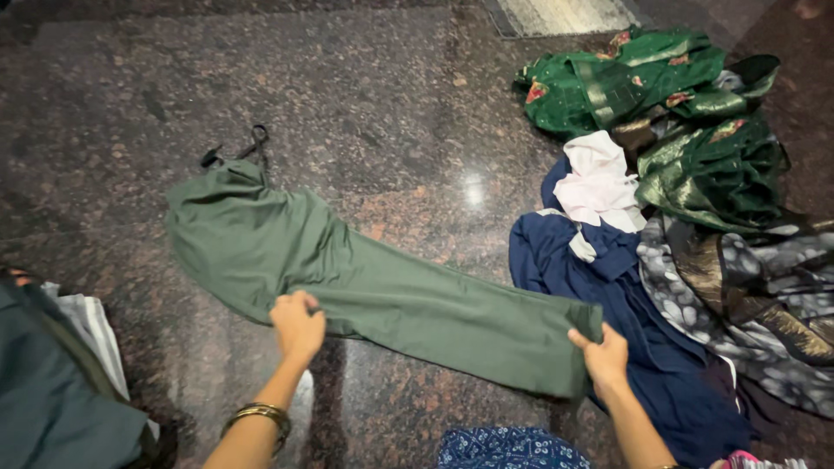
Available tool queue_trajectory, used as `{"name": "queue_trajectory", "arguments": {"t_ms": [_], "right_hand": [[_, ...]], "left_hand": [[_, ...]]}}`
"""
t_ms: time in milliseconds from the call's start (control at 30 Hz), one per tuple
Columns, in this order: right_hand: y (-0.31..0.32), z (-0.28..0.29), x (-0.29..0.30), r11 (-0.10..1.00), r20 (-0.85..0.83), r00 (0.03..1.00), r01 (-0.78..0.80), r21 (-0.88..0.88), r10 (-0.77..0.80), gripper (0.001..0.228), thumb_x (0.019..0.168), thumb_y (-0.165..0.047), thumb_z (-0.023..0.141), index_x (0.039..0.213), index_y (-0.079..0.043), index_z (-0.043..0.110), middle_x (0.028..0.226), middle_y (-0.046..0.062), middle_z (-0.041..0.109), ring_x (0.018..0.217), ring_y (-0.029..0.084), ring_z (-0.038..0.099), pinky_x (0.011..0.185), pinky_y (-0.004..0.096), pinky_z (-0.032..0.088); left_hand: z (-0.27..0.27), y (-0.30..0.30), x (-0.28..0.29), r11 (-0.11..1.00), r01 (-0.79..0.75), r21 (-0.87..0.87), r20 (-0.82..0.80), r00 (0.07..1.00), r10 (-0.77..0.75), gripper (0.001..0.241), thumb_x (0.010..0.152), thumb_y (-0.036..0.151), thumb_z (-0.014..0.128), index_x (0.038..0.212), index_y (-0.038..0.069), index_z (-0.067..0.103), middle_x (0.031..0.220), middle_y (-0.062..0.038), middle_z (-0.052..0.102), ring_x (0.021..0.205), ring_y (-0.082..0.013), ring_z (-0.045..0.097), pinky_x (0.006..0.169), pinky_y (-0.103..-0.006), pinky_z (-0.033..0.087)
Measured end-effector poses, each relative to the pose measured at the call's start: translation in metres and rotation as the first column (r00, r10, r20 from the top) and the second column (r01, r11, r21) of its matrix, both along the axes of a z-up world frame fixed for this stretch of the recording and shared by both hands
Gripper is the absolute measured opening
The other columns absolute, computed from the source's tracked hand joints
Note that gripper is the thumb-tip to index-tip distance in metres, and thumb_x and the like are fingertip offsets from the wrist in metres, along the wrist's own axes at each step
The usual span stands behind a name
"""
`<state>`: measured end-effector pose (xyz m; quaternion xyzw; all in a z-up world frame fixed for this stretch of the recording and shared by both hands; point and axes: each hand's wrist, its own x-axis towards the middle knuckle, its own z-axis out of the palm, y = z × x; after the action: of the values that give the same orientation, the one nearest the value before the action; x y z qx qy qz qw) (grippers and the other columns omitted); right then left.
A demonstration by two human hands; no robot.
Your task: The person folds a white checkered cloth and several pairs of pants on the floor. They smooth out each item, fold it into a compact rectangle, and place it on a growing stack of folded clothes.
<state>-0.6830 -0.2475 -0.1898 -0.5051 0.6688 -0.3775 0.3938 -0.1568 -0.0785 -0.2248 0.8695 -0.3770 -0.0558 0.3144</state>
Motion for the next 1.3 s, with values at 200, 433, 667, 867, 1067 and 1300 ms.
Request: {"name": "queue_trajectory", "arguments": {"t_ms": [200,433,667,867,1067,1300], "right_hand": [[0.007,0.014,-0.079,0.987,0.104,0.993,0.073,-0.144,-0.059,0.032,0.083,-0.006,0.081,0.112,0.002,0.071,0.100,0.010,0.075,0.080,0.017,0.067,0.072,0.032,0.054],[0.039,0.034,-0.082,0.917,-0.689,0.643,0.056,-0.394,-0.335,0.066,0.069,-0.015,0.087,0.130,0.000,0.067,0.119,0.021,0.067,0.105,0.040,0.062,0.088,0.049,0.049],[0.008,0.052,-0.064,0.838,-0.850,0.477,-0.353,-0.417,-0.223,0.044,0.076,-0.020,0.079,0.119,-0.013,0.071,0.126,0.008,0.065,0.123,0.033,0.054,0.103,0.050,0.036],[0.006,0.047,-0.106,0.885,-0.830,0.547,-0.328,-0.332,-0.108,0.029,0.077,-0.032,0.083,0.099,-0.015,0.074,0.099,0.000,0.069,0.108,0.025,0.057,0.099,0.048,0.031],[0.000,0.042,-0.117,0.902,-0.679,0.704,-0.131,-0.412,-0.208,0.018,0.091,-0.028,0.079,0.099,-0.017,0.068,0.098,-0.001,0.064,0.098,0.023,0.057,0.100,0.045,0.034],[0.002,0.052,-0.032,0.824,-0.810,0.500,-0.288,-0.489,-0.306,0.030,0.081,-0.005,0.067,0.110,-0.012,0.067,0.113,0.012,0.064,0.105,0.034,0.059,0.088,0.046,0.039]], "left_hand": [[0.043,-0.034,-0.077,0.917,0.392,0.077,-0.035,0.920,-0.391,0.023,0.081,0.029,0.076,0.097,0.014,0.071,0.147,-0.011,0.048,0.139,-0.0377,0.037,0.109,-0.0606,0.033],[0.044,-0.044,-0.144,0.809,0.454,0.373,0.024,0.867,-0.497,0.029,0.084,0.036,0.077,0.100,0.014,0.065,0.159,-0.010,0.031,0.150,-0.0402,0.018,0.108,-0.0794,0.018],[0.024,-0.081,-0.176,0.697,0.678,0.234,0.134,0.687,-0.714,0.048,0.084,0.032,0.074,0.127,0.016,0.060,0.158,-0.004,0.038,0.150,-0.0331,0.025,0.111,-0.0735,0.026],[0.034,-0.124,-0.213,0.604,0.738,0.300,0.055,0.619,-0.783,0.062,0.095,0.045,0.060,0.152,0.031,0.041,0.165,0.000,0.027,0.154,-0.0327,0.018,0.110,-0.0779,0.022],[0.056,-0.139,-0.234,0.533,0.661,0.527,-0.062,0.656,-0.752,0.058,0.098,0.059,0.043,0.153,0.051,0.030,0.170,0.009,0.004,0.154,-0.0436,-0.003,0.102,-0.0894,0.009],[0.046,-0.143,-0.219,0.655,0.705,0.274,-0.167,0.705,-0.689,0.057,0.099,0.052,0.049,0.153,0.039,0.039,0.169,0.000,0.017,0.154,-0.0384,0.010,0.112,-0.0790,0.011]]}}
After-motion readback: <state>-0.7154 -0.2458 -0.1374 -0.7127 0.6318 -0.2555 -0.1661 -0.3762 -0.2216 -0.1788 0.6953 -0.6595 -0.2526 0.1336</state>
